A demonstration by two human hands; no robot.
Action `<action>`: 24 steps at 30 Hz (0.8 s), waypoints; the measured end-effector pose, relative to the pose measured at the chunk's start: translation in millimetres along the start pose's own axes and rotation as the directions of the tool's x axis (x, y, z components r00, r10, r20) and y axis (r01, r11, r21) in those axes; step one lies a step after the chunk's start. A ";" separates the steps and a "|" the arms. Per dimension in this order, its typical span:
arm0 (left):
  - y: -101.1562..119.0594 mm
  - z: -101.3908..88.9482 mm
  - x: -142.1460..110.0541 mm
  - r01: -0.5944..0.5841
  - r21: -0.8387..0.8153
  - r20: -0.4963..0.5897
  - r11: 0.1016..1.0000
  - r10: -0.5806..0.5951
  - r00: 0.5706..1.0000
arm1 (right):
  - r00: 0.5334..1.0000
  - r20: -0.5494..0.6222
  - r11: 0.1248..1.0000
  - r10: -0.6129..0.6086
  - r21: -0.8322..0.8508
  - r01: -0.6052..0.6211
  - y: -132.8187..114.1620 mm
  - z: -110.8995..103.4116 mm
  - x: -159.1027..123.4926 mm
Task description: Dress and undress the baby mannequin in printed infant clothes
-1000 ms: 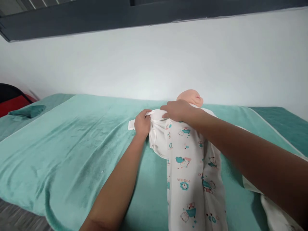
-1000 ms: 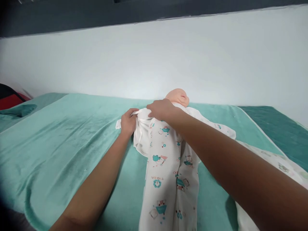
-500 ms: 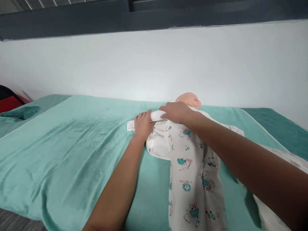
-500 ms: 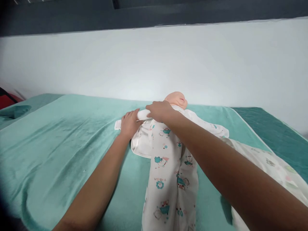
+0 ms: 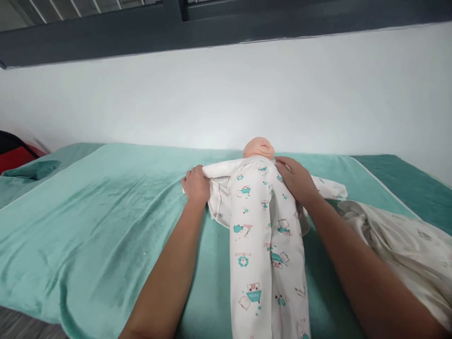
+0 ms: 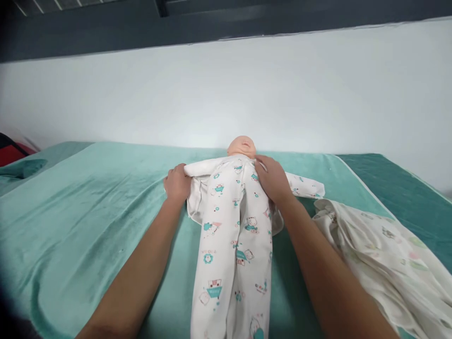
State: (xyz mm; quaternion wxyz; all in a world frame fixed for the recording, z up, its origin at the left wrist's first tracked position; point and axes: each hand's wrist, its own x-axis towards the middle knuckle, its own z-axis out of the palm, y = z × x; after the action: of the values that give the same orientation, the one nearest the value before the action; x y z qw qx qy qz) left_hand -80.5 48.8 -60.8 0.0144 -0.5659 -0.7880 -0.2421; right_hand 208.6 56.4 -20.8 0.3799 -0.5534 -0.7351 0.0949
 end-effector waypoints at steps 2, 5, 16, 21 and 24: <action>3.1 0.7 -0.1 0.021 0.030 0.025 0.999 -0.021 0.999 | 0.998 -0.054 0.992 0.033 -0.117 -0.040 27.8 -1.9 -22.8; 5.6 3.0 0.1 0.054 0.047 0.059 0.997 -0.057 0.997 | 0.995 -0.080 0.965 0.067 -0.248 -0.085 53.4 -6.0 -37.3; 38.5 -21.8 -32.8 -0.272 -0.179 -0.139 0.946 0.249 0.958 | 0.965 -0.140 0.930 0.222 -0.267 -0.253 44.9 -3.1 -27.8; 131.2 -49.4 -37.2 -0.555 -0.390 0.094 0.734 0.632 0.770 | 0.961 -0.141 0.915 0.237 -0.299 -0.270 42.3 0.5 -25.0; 180.6 -50.0 -27.4 -0.708 -0.146 0.389 0.691 0.698 0.601 | 0.960 -0.139 0.914 0.244 -0.298 -0.275 42.1 -0.6 -24.4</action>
State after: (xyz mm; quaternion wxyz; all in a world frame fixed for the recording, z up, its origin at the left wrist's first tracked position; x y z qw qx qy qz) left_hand 79.2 48.5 41.1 -0.0529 -0.8672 -0.4884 -0.0815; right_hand 242.6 50.2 -55.0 0.3069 -0.7035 -0.6410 -0.0014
